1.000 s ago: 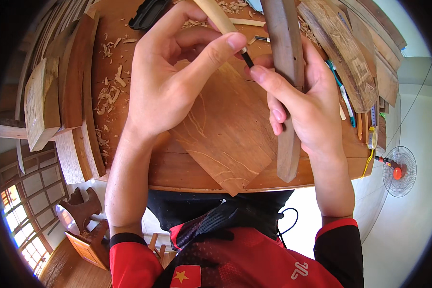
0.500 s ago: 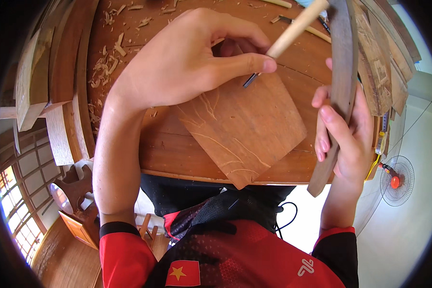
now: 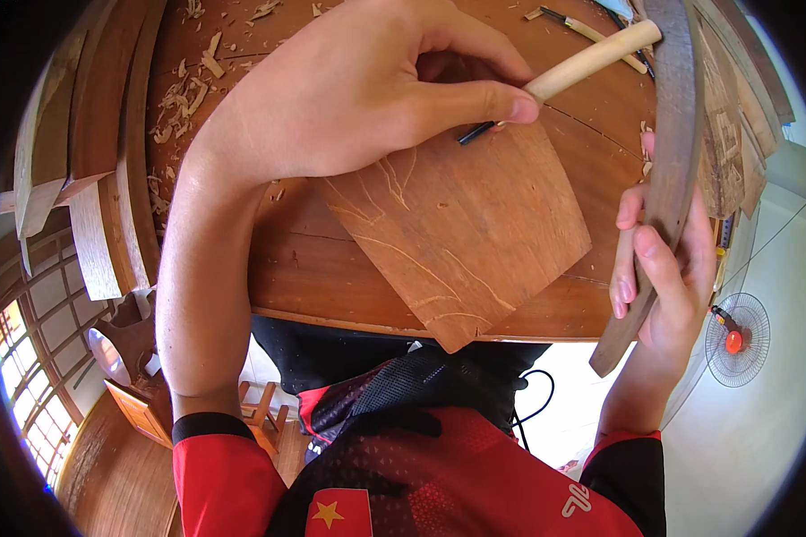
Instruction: Wood carving using a chisel and a wooden mallet on a piece of wood.
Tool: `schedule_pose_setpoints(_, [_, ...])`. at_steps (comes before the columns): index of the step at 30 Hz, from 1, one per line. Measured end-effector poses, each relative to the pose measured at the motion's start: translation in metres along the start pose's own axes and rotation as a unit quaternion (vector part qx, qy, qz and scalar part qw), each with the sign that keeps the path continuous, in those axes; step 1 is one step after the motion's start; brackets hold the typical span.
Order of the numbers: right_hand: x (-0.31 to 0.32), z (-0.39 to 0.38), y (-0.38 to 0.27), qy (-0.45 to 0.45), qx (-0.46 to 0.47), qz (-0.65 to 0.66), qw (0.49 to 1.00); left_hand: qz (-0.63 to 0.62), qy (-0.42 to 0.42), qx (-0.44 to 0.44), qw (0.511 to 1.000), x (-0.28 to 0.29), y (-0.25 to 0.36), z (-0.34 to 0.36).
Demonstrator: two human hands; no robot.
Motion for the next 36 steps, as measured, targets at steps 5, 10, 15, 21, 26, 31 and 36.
schedule_pose_setpoints(5, [0.009,0.001,0.002,-0.011,0.023,0.002,1.000,0.088,-0.056,-0.158,0.982,0.008,0.018,0.004])
schedule_pose_setpoints(10, [0.014,0.004,0.000,-0.002,0.021,0.039,0.999,-0.002,-0.070,-0.166,0.984,0.008,0.015,0.002])
schedule_pose_setpoints(15, [0.016,0.005,-0.005,0.014,0.008,0.060,0.998,-0.038,-0.060,-0.105,0.992,0.005,-0.007,0.006])
schedule_pose_setpoints(21, [0.011,0.002,-0.009,0.083,-0.029,-0.015,0.996,0.044,-0.054,-0.092,0.993,0.006,0.025,0.000])
schedule_pose_setpoints(26, [0.011,0.004,-0.016,0.077,-0.006,-0.020,0.997,-0.054,-0.073,-0.092,0.992,0.014,0.015,0.002])
schedule_pose_setpoints(31, [0.010,0.009,-0.025,0.088,0.005,-0.024,0.996,0.010,-0.046,-0.166,0.985,0.005,-0.002,0.010])
schedule_pose_setpoints(36, [0.014,0.009,-0.020,0.101,-0.013,-0.067,0.993,0.092,-0.046,-0.137,0.985,0.005,0.027,0.000])
Point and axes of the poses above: each hand's wrist, its own z-axis towards the middle knuckle, its own x-axis out of the back of the hand, y = z × x, the point moved 5 cm from there along z, towards the middle knuckle, and after that the axes turned 1 degree about -y, right-handed, at the moved point
